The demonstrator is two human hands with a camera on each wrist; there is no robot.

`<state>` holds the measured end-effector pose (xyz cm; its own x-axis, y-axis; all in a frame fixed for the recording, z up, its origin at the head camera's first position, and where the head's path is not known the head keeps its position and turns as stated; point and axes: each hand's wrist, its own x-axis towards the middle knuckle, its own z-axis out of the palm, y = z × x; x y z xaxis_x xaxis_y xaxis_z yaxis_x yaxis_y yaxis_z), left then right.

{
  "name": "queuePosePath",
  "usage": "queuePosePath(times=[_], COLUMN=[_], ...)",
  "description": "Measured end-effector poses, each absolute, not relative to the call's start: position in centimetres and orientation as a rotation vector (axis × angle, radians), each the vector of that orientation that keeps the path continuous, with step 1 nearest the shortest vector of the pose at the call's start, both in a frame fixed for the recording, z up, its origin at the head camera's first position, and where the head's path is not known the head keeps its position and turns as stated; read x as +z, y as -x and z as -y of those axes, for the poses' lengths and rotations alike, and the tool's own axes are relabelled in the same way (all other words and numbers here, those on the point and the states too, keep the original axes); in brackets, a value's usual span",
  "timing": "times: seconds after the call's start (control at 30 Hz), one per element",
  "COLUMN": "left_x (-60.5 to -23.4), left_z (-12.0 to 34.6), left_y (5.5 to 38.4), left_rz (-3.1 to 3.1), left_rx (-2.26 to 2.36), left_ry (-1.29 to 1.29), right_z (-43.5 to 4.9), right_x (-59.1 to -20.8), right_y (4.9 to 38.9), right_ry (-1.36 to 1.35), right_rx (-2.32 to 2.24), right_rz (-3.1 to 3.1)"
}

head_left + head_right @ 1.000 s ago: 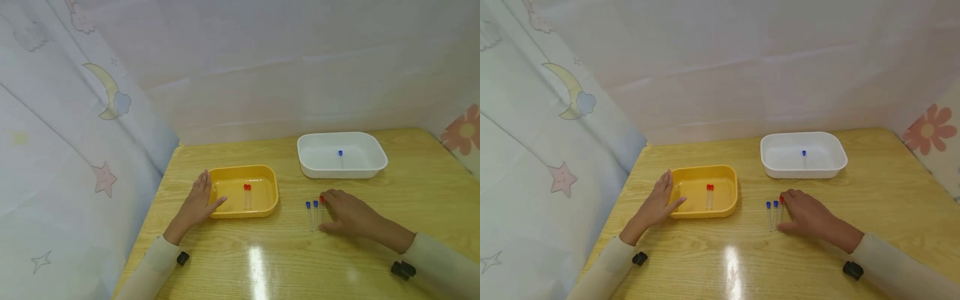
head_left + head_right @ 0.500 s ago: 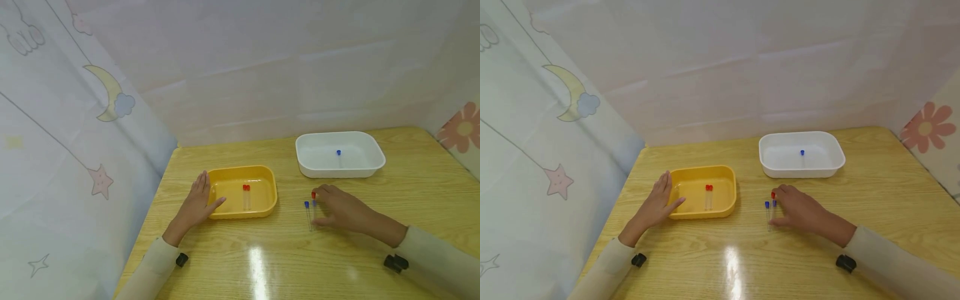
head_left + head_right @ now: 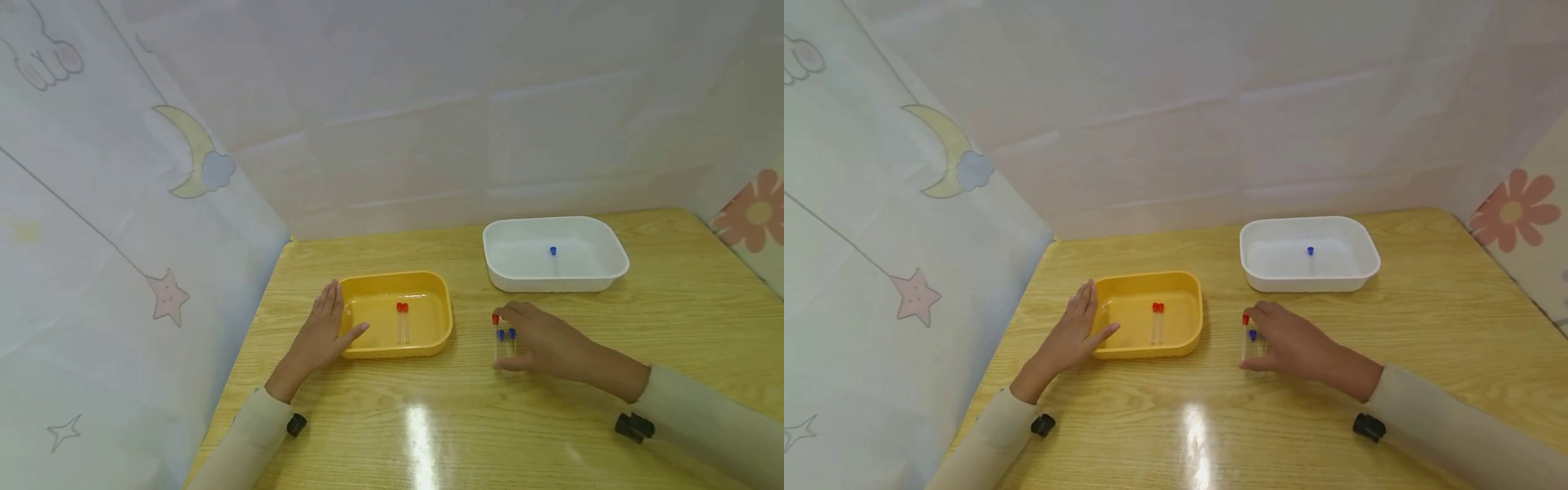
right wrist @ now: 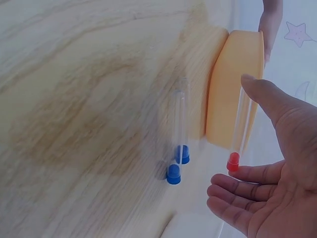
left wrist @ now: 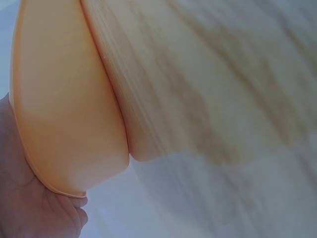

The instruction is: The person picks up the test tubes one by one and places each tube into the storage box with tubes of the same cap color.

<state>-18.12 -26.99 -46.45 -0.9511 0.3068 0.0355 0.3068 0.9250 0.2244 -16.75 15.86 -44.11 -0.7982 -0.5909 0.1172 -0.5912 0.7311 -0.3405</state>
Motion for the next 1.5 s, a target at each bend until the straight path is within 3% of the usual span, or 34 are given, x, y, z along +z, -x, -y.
queuePosePath(times=[1.5], left_x=[-46.7], left_z=[27.1], left_y=[18.3], left_rz=[-3.089], left_rx=[0.382], left_ry=[-0.511], right_z=[-11.8], right_x=[-41.1], right_y=[17.7], right_ry=[-1.083], right_rx=[0.724], right_rz=[2.853])
